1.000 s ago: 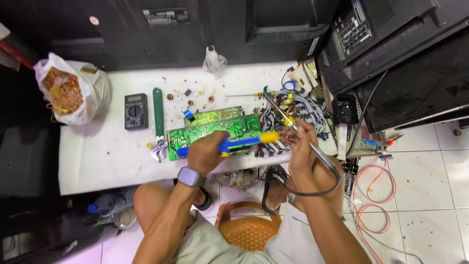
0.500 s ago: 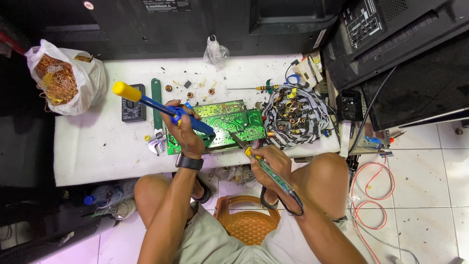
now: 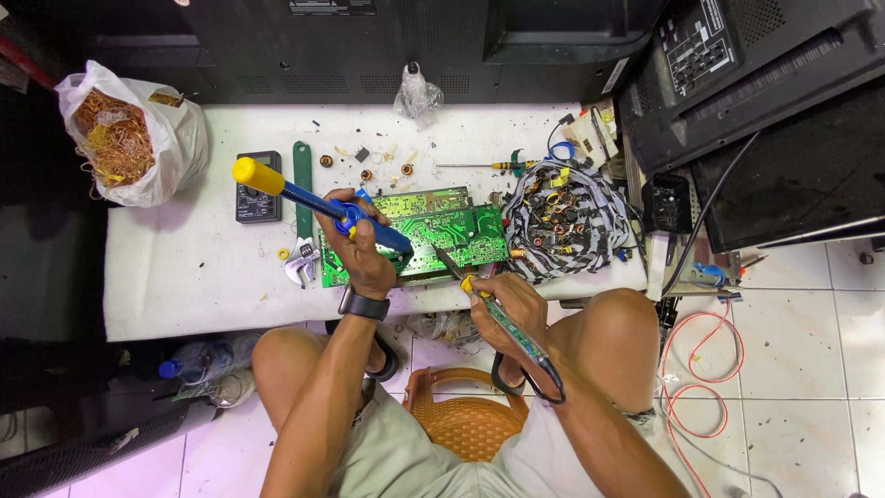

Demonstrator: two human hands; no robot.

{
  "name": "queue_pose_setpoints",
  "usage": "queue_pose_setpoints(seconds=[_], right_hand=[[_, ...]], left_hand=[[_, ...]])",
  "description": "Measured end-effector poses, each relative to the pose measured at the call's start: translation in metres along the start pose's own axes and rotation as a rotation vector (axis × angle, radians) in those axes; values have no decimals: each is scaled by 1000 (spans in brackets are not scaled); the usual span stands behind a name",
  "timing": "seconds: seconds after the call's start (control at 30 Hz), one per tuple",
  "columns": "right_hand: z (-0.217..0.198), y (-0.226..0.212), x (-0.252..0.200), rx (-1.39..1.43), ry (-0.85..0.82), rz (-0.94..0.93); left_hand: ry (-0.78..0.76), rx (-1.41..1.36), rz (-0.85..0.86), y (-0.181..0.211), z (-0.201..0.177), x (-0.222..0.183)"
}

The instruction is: The person sits on a low stool and uses a soldering iron and a hot air gun to work on a green circuit board placed on a white table. They repeatedly apply heat to specific areas of the board, switching between the two tools throughout the process.

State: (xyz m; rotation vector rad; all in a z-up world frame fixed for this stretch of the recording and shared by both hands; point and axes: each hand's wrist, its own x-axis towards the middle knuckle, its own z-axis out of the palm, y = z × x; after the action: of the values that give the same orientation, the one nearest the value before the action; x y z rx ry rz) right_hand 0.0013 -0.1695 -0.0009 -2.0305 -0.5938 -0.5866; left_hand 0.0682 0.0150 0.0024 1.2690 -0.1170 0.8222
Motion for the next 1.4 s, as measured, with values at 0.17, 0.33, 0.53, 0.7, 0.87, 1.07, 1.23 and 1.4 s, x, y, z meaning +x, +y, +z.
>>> queue_pose_setpoints(seconds=[0.17,0.33,0.53,0.7,0.87,1.07,1.23,1.4], right_hand=[[-1,-3,2,4,8,-7],[0,-2,0,-18,1,2],[1,0,-2,-26,-29,9],[1,-1,-2,-25,-23,31],[0,-3,0,-16,-27,27],[0,1,-1,12,-23,33],[-2,1,-1,-1,-20,36],[-1,2,-2,-4,-11,51]], left_hand=[[-11,9,6,-2,0,-1],[-11,10,2,-3,0,-2],[-8,7,-3,0,3,-1],[0,13,8,-2,3,-2],[18,-70,32,-4,8,-6],[13,-118,2,-11,18,-12],[-20,-116,-11,-16,20,-12],[-36,-107,-20,-16,21,-12]])
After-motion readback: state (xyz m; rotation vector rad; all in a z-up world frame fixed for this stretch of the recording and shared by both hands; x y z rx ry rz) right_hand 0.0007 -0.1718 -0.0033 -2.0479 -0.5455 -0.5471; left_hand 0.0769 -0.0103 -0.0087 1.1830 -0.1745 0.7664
